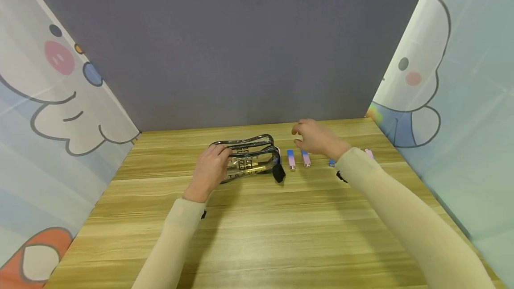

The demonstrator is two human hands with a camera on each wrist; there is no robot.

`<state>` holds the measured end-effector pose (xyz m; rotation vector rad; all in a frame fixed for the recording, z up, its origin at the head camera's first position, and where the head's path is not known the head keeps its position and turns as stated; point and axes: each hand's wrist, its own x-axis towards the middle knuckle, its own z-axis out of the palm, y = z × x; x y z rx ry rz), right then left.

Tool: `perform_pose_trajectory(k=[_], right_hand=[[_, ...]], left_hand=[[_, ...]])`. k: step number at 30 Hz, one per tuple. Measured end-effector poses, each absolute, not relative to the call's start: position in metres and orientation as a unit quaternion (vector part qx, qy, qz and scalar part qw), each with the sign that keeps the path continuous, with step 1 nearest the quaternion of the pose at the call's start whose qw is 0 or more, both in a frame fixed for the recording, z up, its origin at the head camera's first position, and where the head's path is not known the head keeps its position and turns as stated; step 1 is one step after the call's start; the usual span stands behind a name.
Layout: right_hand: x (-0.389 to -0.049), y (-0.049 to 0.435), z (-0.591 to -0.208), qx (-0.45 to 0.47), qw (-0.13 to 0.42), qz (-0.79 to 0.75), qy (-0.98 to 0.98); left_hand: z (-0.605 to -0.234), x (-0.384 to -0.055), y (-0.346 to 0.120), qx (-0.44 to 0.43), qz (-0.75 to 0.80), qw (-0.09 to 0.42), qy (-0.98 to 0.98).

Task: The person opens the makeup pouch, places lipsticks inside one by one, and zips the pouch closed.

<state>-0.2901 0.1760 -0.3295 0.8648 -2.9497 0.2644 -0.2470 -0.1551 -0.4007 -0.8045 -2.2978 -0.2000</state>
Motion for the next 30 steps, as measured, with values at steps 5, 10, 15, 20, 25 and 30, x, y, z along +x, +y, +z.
perform_pose_trajectory(k=[5, 10, 15, 20, 25, 30], right_hand=[[-0.294, 0.197, -0.339, 0.252, 0.017, 0.100, -0.962], [-0.297, 0.214, -0.351, 0.237, 0.019, 0.105, -0.966], [-0.298, 0.229, -0.362, 0.219, 0.004, 0.108, -0.970], [-0.299, 0.241, -0.372, 0.185, -0.020, 0.117, -0.976], [-0.300, 0.251, -0.385, 0.144, -0.032, 0.117, -0.982], [-0.300, 0.256, -0.397, 0.097, -0.055, 0.119, -0.987]], left_hand=[[-0.402, -0.247, -0.156, -0.310, -0.076, 0.343, -0.884], [-0.402, -0.247, -0.156, -0.309, -0.076, 0.347, -0.882], [-0.401, -0.247, -0.156, -0.308, -0.075, 0.348, -0.882], [-0.400, -0.247, -0.156, -0.309, -0.075, 0.350, -0.881], [-0.401, -0.247, -0.156, -0.311, -0.074, 0.350, -0.880], [-0.402, -0.247, -0.157, -0.309, -0.071, 0.348, -0.882]])
